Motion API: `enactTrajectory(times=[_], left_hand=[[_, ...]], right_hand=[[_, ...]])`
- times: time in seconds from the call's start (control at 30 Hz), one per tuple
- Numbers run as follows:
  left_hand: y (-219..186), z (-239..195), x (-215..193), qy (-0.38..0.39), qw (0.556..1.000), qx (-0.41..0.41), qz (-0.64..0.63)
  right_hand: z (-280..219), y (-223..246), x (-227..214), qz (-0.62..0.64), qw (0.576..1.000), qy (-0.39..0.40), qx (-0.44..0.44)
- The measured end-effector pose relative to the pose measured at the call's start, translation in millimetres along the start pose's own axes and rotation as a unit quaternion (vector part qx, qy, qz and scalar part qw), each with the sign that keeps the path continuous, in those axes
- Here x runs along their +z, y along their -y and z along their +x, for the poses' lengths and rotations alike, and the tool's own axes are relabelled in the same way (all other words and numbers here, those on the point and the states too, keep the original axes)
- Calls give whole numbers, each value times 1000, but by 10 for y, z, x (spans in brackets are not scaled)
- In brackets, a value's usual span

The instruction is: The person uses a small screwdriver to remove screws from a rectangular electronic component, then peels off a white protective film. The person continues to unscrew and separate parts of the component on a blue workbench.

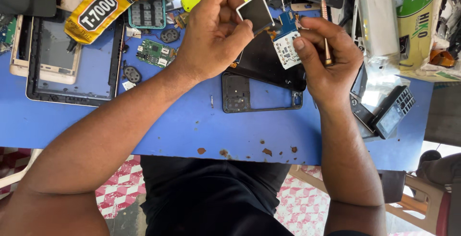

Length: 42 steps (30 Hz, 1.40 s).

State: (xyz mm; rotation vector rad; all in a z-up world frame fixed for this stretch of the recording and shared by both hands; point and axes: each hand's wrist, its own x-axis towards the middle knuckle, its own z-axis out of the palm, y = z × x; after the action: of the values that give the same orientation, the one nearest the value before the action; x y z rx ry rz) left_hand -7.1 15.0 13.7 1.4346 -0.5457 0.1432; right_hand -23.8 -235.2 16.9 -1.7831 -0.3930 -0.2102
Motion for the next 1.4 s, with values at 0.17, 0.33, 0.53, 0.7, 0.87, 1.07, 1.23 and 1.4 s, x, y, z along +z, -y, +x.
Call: enactTrajectory(times=[0.17, 0.33, 0.53, 0.7, 0.87, 1.07, 1.23, 1.4], left_hand=[[106, -53, 38, -84, 988, 72, 107], [5, 25, 21, -9, 980, 22, 196], [89, -107, 124, 18, 995, 4, 97], [122, -77, 151, -2, 999, -42, 24], [212, -94, 129, -19, 999, -35, -10], [124, -64, 173, -25, 1000, -11, -15], [114, -81, 179, -13, 997, -45, -58], [93, -115, 216, -10, 999, -40, -29]], right_hand=[[-43, -35, 9, 32, 999, 15, 10], [15, 45, 5, 41, 999, 5, 0], [-67, -56, 48, 68, 997, 40, -14], [2, 33, -3, -187, 974, 2, -129], [-2, 179, 4, -92, 979, 19, -179], [-14, 303, 144, -200, 950, 72, -230], [-14, 245, 97, -255, 928, 17, -272], [-45, 214, 60, -248, 935, -6, -255]])
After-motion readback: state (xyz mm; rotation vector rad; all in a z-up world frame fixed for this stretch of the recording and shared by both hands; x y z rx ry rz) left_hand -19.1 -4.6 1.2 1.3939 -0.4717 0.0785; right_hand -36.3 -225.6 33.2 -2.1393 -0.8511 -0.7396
